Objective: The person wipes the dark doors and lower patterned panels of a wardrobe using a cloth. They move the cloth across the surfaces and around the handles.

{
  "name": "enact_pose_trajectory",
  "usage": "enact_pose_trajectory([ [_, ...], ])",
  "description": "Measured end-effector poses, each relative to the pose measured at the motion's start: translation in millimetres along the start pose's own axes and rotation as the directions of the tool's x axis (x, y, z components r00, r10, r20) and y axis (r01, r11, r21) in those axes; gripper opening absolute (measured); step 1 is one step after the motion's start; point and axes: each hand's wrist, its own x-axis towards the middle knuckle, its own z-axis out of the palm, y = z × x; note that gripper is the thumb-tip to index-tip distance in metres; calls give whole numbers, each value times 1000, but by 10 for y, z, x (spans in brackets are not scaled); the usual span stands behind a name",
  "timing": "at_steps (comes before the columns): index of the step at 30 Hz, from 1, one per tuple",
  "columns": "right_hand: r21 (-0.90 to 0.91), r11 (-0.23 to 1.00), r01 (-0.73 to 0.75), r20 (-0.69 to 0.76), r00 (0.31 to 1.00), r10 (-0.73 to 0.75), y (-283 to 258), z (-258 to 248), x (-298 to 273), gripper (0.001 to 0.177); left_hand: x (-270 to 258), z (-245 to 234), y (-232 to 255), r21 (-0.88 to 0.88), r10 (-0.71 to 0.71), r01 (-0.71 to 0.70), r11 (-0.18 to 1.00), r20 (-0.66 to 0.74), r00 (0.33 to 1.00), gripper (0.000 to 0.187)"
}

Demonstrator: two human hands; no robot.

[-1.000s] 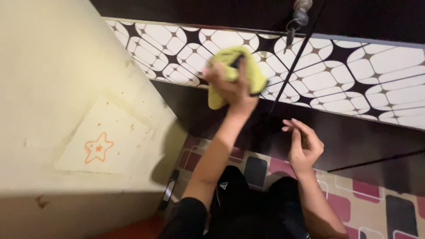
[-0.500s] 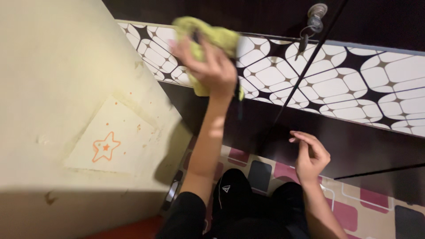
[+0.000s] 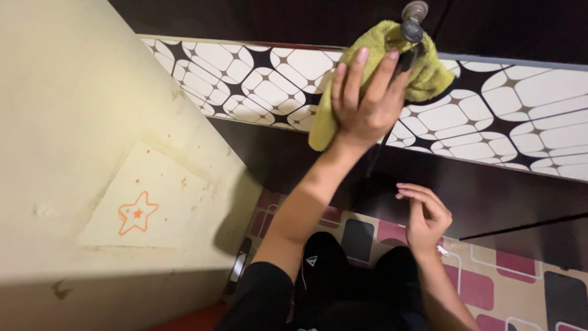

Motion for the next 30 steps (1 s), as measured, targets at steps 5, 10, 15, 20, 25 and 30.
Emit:
enact_pose_trajectory([
  [5,-15,1000,-13,-15,1000,13,41,-37,-31,21,-110,-63,-505,92,48,-45,995,-32,998,15],
  [10,-20,999,-37,0,999,37,85,-68,-27,20,-78,-422,-1257,283,-397,391,876,-39,917,35],
  [15,20,999,-30,61,998,29,75,156,30,21,7,-451,-1260,367,-554,552,749,-110,825,49],
  [20,51,998,-36,120,992,30,69,503,87,20,-85,-376,-745,59,-168,160,985,165,972,51],
  [25,36,999,-40,164,986,34,138,823,68,21,-73,-444,-970,-125,-16,46,991,228,974,45],
  [30,40,996,-74,193,979,65,232,1059,52,21,-89,-292,-1778,58,84,-91,994,123,989,50],
])
